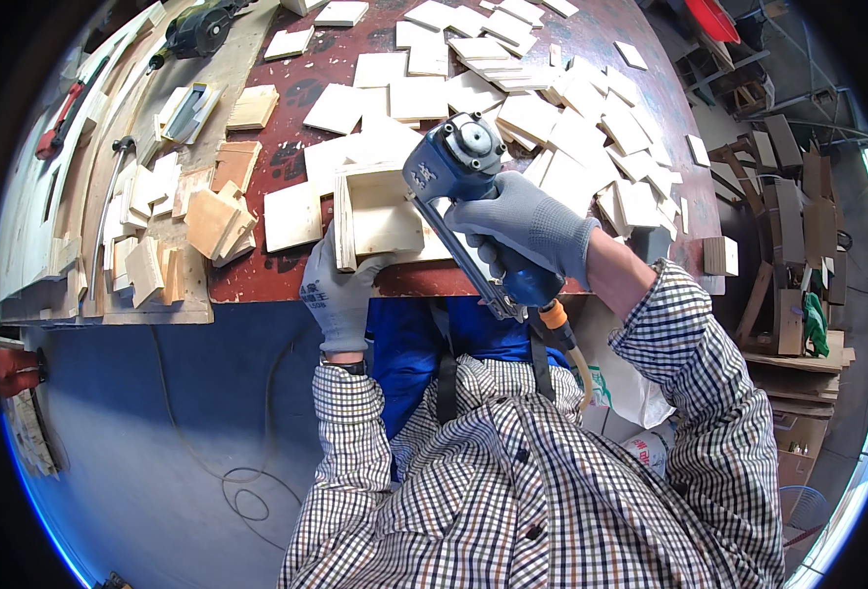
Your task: The person assembles small wooden boxes by hand, arranging pre-cut pieces on a workbench and using a pneumatic nail gun to fasten them. The person repeatedly picks up pieces, aligns them, and secures them into box shapes.
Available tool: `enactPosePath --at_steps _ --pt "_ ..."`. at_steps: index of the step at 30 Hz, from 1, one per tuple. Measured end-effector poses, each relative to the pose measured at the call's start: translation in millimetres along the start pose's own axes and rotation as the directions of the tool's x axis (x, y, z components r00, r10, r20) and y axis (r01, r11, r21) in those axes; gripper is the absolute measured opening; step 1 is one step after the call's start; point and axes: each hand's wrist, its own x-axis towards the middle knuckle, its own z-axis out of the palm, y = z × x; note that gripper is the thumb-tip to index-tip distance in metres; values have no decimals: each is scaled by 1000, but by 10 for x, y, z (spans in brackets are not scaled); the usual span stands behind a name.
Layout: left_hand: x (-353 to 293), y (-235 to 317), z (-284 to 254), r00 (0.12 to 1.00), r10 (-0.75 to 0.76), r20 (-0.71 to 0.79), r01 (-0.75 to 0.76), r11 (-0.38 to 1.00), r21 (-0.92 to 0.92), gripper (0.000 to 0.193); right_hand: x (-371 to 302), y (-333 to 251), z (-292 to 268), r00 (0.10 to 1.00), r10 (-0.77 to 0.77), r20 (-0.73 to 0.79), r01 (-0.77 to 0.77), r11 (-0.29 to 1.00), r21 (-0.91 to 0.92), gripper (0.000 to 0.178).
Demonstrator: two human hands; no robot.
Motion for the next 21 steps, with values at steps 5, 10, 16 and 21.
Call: enactPosePath --at_steps 5,10,16,21 --pt "6 41 66 989 108 -105 -104 994 37 56 -44 -30 -29 1000 -26 -16 25 998 -51 24" --pt "12 36 84 989 98 -109 -95 995 38 59 2 5 -73 1000 20 -3 -21 993 -116 41" --pt "-38 34 68 999 30 -23 -30 999 38 74 -22 -17 -27 999 31 -22 -33 992 -118 33" --pt "-44 43 82 998 52 -33 -50 998 46 73 -118 -81 41 998 -32 -60 26 995 -98 21"
